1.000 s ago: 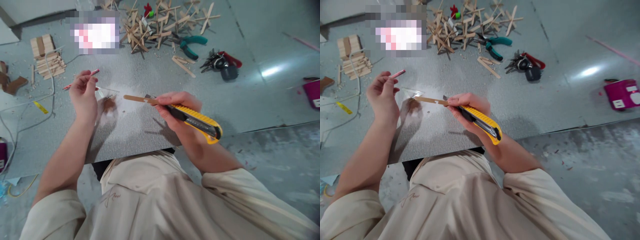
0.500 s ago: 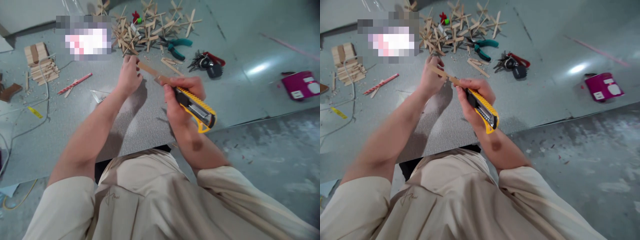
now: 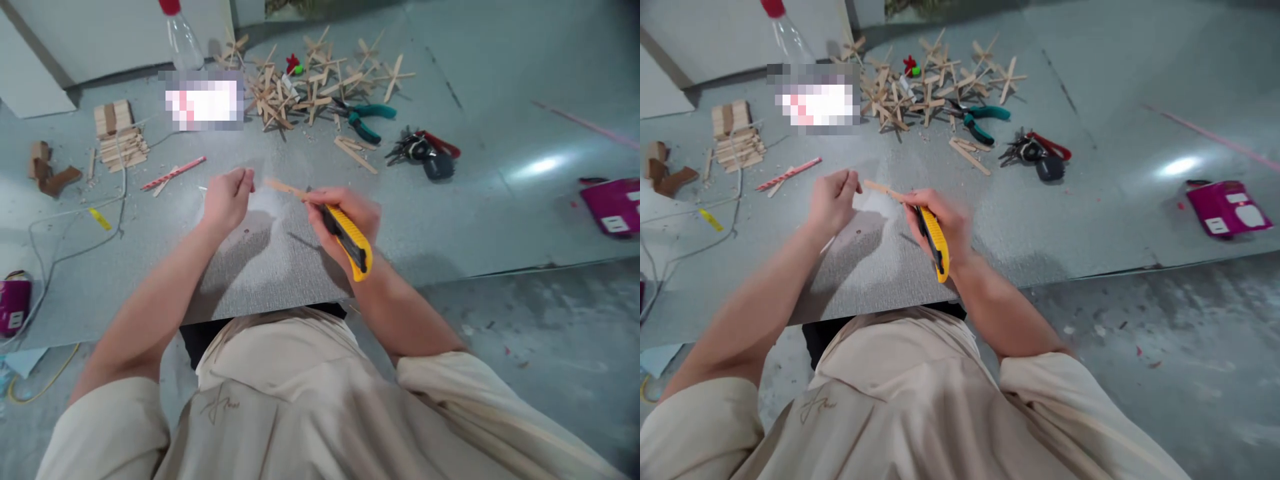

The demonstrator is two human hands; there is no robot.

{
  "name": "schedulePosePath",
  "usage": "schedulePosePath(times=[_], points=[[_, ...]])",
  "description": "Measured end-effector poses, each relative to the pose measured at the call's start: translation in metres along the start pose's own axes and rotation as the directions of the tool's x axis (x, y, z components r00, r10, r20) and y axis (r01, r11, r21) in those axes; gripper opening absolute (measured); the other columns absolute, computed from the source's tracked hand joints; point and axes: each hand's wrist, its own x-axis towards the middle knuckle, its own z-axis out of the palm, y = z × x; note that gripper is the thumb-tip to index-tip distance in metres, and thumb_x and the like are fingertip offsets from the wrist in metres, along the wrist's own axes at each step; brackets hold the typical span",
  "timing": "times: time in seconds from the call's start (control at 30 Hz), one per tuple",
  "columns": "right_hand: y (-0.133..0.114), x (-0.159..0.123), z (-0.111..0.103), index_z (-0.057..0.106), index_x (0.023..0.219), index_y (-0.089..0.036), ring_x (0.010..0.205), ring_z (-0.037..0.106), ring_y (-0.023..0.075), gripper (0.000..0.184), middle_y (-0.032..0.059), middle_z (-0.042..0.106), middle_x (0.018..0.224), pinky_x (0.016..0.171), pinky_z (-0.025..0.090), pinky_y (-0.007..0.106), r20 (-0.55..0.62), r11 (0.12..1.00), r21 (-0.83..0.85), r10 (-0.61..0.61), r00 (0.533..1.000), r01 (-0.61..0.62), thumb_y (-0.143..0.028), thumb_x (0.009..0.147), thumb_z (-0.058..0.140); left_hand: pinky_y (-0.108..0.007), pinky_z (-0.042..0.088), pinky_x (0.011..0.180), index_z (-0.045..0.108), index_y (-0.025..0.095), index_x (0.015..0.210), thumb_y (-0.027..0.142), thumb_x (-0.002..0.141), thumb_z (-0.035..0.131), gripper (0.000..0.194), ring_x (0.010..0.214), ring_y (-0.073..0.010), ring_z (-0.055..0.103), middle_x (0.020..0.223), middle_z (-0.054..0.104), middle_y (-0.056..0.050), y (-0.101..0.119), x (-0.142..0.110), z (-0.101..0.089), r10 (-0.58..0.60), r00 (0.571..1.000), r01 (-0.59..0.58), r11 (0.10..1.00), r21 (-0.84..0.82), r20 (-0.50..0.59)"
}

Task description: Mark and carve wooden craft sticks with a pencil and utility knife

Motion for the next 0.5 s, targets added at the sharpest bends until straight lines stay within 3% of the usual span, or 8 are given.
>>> schedulePosePath(times=[0.07,0.13,0.23,0.37,0.5], points=[[0.002,-0.001,0.004,0.074,0.096,-0.029,0.072,0.077,0.0201,0.008,-0.0004,0.081,0.086,0.065,0.061,0.033,0.063,1.0,-0.002,-0.015,0.998,0.015,-0.025,0.096,0.067,-0.033,0.045,0.065,0.067,0.021,0.087,0.045,0.11,0.038,0.044,0.066,-0.0184,0.063,0.069,0.065,-0.002,-0.004,-0.021,-0.015,0.016,0.995,-0.013,0.999,0.036,-0.103],[0.004,-0.003,0.008,0.074,0.095,-0.029,0.07,0.076,0.019,0.01,-0.0009,0.08,0.082,0.062,0.06,0.031,0.144,1.0,0.011,-0.022,0.989,0.02,-0.026,0.096,0.065,-0.034,0.05,0.076,0.07,0.02,0.108,0.044,0.112,0.028,0.048,0.084,-0.0208,0.07,0.088,0.073,-0.007,-0.004,-0.04,-0.023,0.171,0.984,-0.168,0.983,0.074,-0.047],[0.007,-0.007,0.014,0.075,0.095,-0.028,0.07,0.077,0.0185,0.011,0.0001,0.08,0.081,0.064,0.06,0.03,0.231,1.0,0.013,-0.021,0.973,0.019,-0.029,0.096,0.064,-0.034,0.048,0.074,0.072,0.021,0.106,0.045,0.11,0.033,0.046,0.087,-0.0215,0.07,0.096,0.076,-0.008,-0.002,-0.057,-0.023,0.229,0.973,-0.229,0.967,0.109,0.007],[0.012,-0.008,0.016,0.074,0.095,-0.027,0.071,0.076,0.0179,0.01,0.001,0.081,0.084,0.065,0.06,0.03,0.236,1.0,0.009,-0.028,0.971,0.026,-0.027,0.094,0.064,-0.032,0.045,0.069,0.073,0.022,0.102,0.043,0.109,0.036,0.043,0.081,-0.0198,0.068,0.095,0.077,-0.008,-0.008,-0.061,-0.021,0.189,0.982,-0.187,0.974,0.126,-0.001],[0.015,-0.007,0.013,0.073,0.094,-0.026,0.06,0.07,0.0162,0.008,-0.0003,0.077,0.076,0.058,0.055,0.028,0.206,1.0,-0.002,0.011,0.978,-0.01,-0.026,0.093,0.065,-0.032,0.04,0.066,0.071,0.02,0.097,0.044,0.11,0.031,0.049,0.076,-0.0199,0.064,0.084,0.072,-0.008,-0.025,-0.059,-0.034,0.095,0.994,-0.088,0.989,0.122,-0.052]])
